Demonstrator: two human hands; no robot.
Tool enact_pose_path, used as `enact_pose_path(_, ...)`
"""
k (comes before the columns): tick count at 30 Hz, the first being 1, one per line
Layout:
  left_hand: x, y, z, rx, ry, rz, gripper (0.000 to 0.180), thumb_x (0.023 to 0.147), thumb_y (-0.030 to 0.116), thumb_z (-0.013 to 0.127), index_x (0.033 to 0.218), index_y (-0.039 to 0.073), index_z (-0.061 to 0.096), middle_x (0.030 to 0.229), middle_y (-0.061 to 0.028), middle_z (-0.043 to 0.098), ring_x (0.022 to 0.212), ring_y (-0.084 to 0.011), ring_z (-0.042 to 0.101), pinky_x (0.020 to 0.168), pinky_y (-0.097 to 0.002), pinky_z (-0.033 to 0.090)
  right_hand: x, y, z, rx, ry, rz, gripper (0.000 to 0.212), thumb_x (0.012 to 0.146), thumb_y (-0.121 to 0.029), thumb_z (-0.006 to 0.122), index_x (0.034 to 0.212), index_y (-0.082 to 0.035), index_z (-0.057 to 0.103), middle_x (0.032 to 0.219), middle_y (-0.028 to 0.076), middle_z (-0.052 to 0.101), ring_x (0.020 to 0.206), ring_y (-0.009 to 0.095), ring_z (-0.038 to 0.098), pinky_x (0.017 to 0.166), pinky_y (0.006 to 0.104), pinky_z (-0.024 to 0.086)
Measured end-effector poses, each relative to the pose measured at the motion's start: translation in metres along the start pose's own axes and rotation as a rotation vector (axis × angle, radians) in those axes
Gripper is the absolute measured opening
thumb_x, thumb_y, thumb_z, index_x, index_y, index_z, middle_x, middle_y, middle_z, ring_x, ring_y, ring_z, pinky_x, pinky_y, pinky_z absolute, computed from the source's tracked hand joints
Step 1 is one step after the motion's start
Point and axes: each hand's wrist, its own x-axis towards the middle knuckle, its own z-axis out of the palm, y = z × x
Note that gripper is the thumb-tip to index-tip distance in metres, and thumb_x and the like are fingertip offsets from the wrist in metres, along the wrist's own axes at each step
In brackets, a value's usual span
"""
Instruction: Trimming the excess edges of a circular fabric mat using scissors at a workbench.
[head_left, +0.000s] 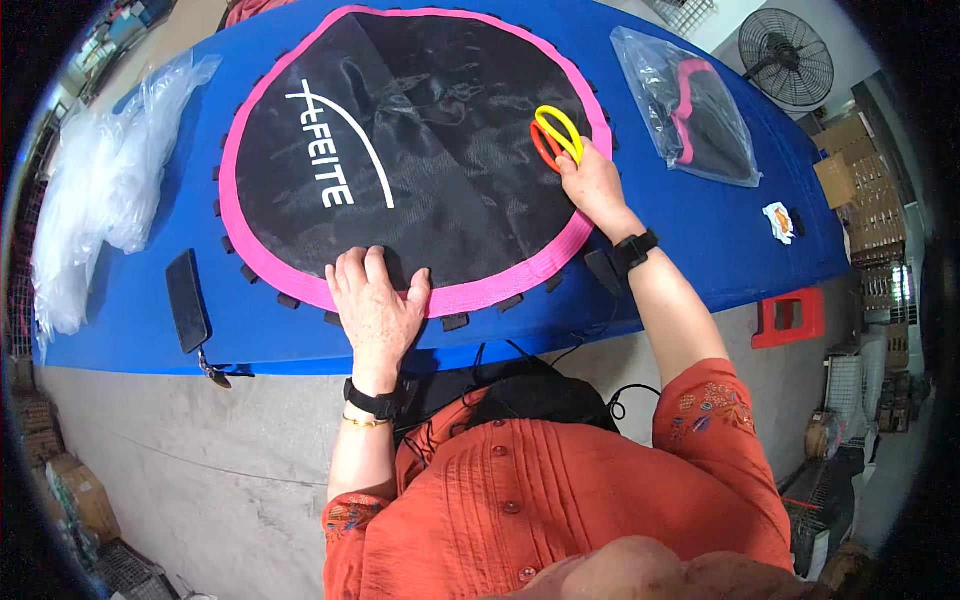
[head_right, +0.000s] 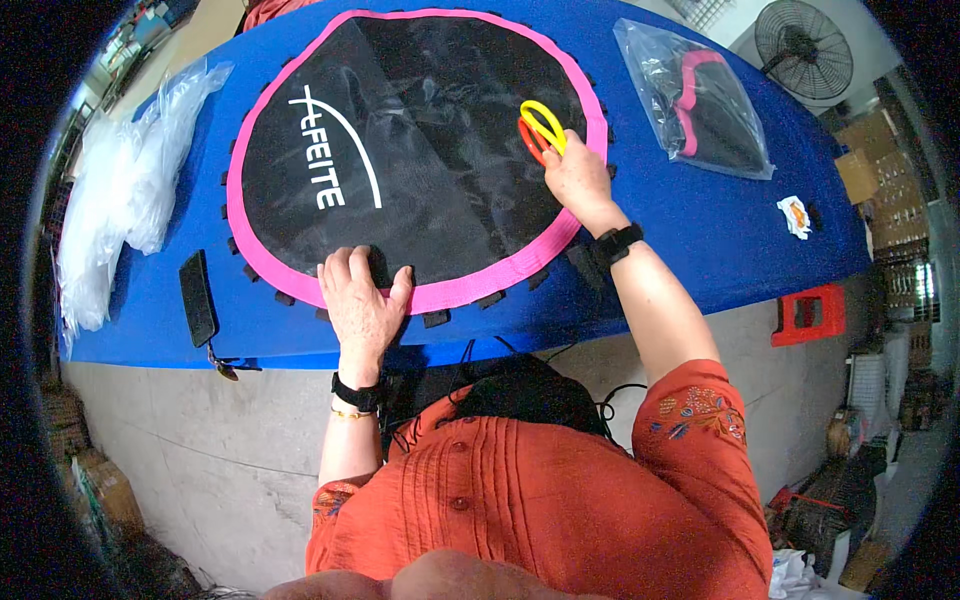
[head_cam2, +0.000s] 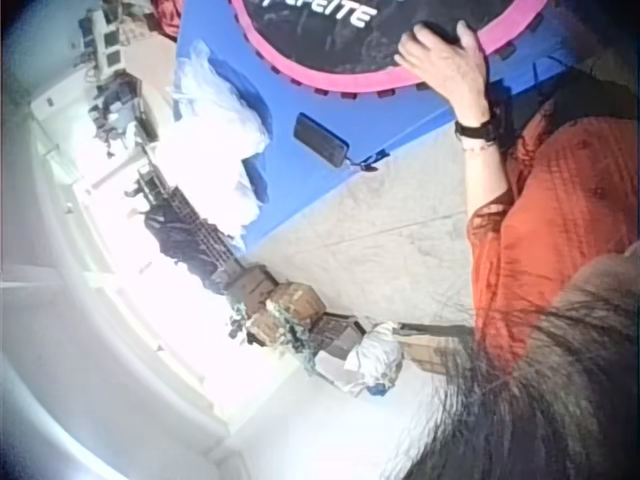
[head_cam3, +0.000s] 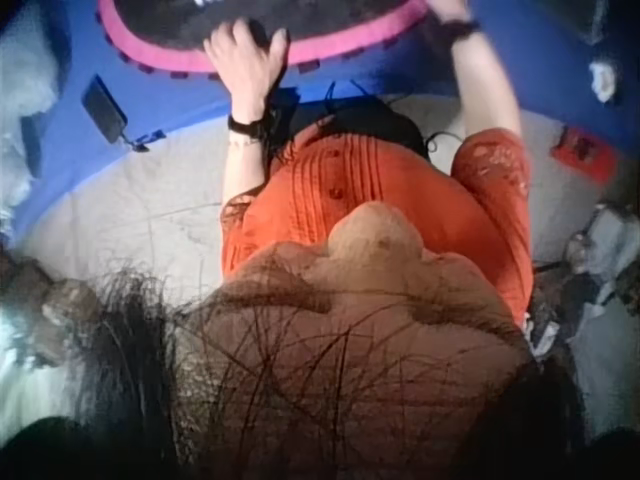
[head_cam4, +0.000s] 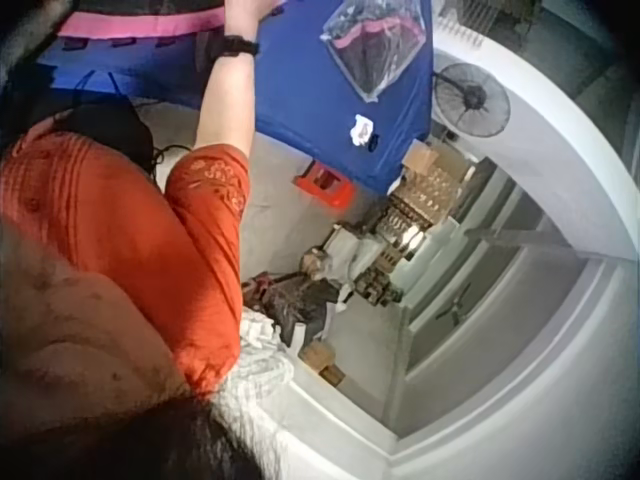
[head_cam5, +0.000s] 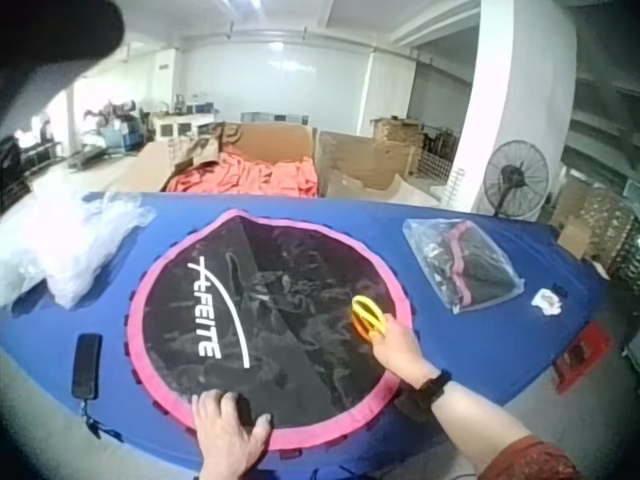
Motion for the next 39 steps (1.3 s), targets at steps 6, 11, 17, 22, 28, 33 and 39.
enact_pose_path(6,-0.001,-0.001,0.000,0.012,0.007,0.004,0.069,0.082,0.039,0.086,0.132,-0.002,0.062,0.133,-0.0229,0.058,0.134,-0.0422,0.052,0.123,-0.0624,0.034,-0.029,-0.017,0.008,0.085,-0.004,-0.111,0.030,0.101,-0.028,0.068,0.117,-0.003,0.060,0.094,0.031,0.073,0.090,0.053,0.072,0.079,0.0625,0.056)
enact_pose_path(11,0.001,0.000,0.000,0.018,0.008,0.008,0.069,0.082,0.039,0.086,0.132,-0.002,0.062,0.133,-0.0230,0.058,0.134,-0.0423,0.052,0.124,-0.0618,0.034,-0.047,-0.017,0.015,0.167,-0.004,-0.256,0.030,0.099,-0.024,0.071,0.113,0.000,0.060,0.089,0.030,0.072,0.086,0.052,0.071,0.073,0.0609,0.056)
enact_pose_path(17,0.000,0.001,-0.001,0.037,0.055,0.036,0.063,0.083,0.038,0.085,0.128,-0.001,0.063,0.129,-0.0235,0.058,0.126,-0.0440,0.054,0.121,-0.0595,0.037,-0.053,-0.029,0.009,0.200,-0.019,-0.304,0.023,0.099,-0.019,0.071,0.110,-0.002,0.059,0.089,0.028,0.071,0.083,0.051,0.071,0.070,0.0591,0.056)
enact_pose_path(22,0.001,0.001,-0.004,0.022,0.033,0.020,0.064,0.084,0.038,0.085,0.130,-0.001,0.063,0.130,-0.0233,0.058,0.127,-0.0447,0.054,0.122,-0.0609,0.036,-0.056,-0.030,0.008,0.214,-0.061,-0.285,0.024,0.099,-0.021,0.071,0.111,-0.003,0.060,0.090,0.027,0.072,0.084,0.050,0.071,0.072,0.0587,0.056)
enact_pose_path(28,0.001,0.004,-0.002,0.026,0.048,0.025,0.063,0.083,0.037,0.085,0.129,0.000,0.064,0.129,-0.0224,0.058,0.125,-0.0453,0.055,0.121,-0.0616,0.036,-0.064,-0.046,0.002,0.270,-0.178,-0.158,0.028,0.101,-0.026,0.070,0.115,-0.003,0.061,0.093,0.028,0.073,0.091,0.051,0.071,0.077,0.0597,0.055)
enact_pose_path(33,0.002,0.003,-0.005,0.003,0.032,0.029,0.061,0.082,0.034,0.086,0.127,0.001,0.063,0.127,-0.0216,0.058,0.124,-0.0441,0.055,0.119,-0.0611,0.038,-0.048,-0.059,0.013,0.188,-0.156,-0.212,0.029,0.100,-0.025,0.071,0.117,-0.003,0.062,0.093,0.028,0.074,0.089,0.051,0.072,0.077,0.0600,0.056)
enact_pose_path(39,0.003,0.003,-0.003,0.009,0.048,0.038,0.061,0.081,0.034,0.087,0.128,0.001,0.063,0.127,-0.0213,0.058,0.123,-0.0435,0.054,0.118,-0.0608,0.038,-0.026,-0.058,0.035,0.244,-0.085,-0.322,0.032,0.099,-0.024,0.072,0.119,-0.001,0.062,0.089,0.028,0.073,0.085,0.051,0.072,0.073,0.0593,0.056)
